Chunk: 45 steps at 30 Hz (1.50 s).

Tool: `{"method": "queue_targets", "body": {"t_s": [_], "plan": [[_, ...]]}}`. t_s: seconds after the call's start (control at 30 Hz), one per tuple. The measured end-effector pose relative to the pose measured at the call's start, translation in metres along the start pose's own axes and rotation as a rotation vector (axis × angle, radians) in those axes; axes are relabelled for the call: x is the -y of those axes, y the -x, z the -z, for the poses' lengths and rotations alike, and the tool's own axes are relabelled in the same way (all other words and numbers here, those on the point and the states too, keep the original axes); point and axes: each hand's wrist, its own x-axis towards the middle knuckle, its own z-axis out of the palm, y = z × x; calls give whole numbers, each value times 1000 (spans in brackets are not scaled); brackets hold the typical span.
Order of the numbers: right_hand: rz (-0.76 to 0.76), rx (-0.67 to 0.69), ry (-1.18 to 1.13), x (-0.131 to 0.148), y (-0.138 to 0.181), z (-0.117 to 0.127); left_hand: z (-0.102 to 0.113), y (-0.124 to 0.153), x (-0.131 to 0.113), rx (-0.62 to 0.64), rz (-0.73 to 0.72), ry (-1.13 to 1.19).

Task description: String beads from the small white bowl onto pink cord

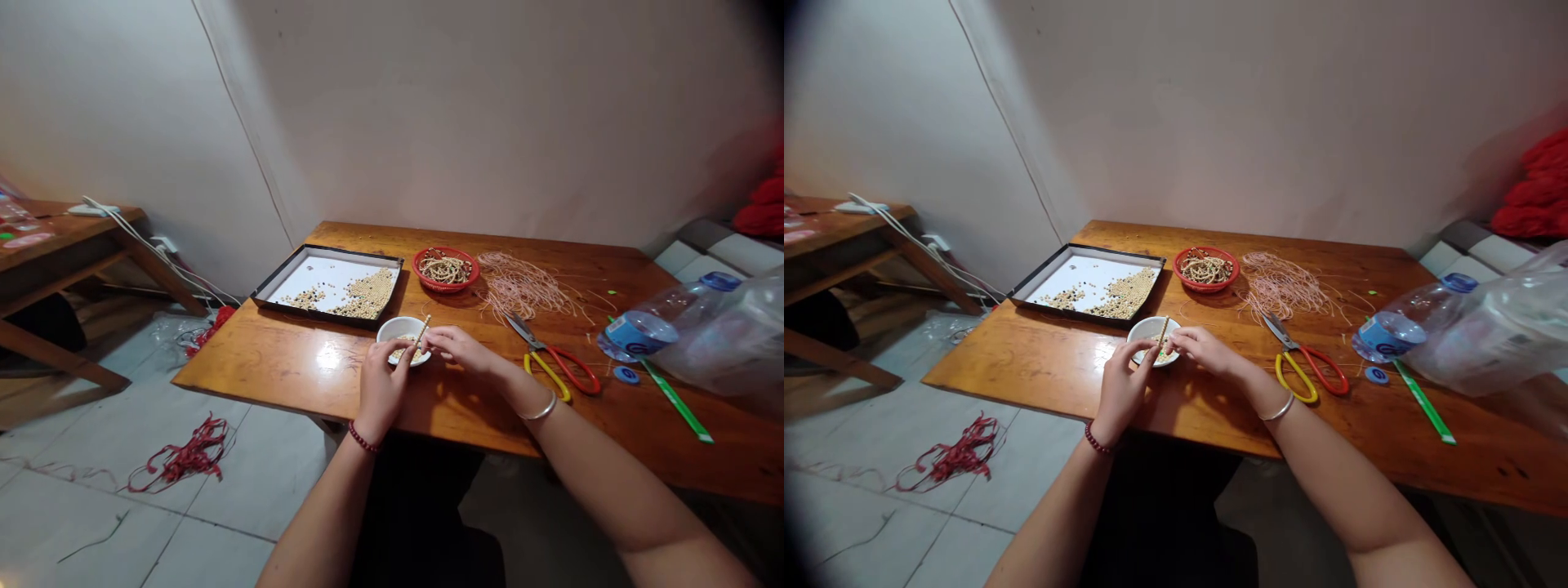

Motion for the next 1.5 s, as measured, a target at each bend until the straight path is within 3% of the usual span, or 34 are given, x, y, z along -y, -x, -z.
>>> {"method": "queue_targets", "body": {"t_s": [0.13,0.33,0.43,0.83,1.5], "plan": [[-41,-18,-77,0,0,3,0,-2,-1,3,22,22],[19,-288,-305,2,-2,7,-1,-3,-1,-22,-1,-22],[25,-357,-403,1,-4,11,-1,-3,1,-29,-17,-82],[-24,-325,-468,-1,-2,10,-3,1,-3,-35,-135,-380],[-42,-260,-522,-5,-2,9,-2,2,-6,-13,-122,-483]]}}
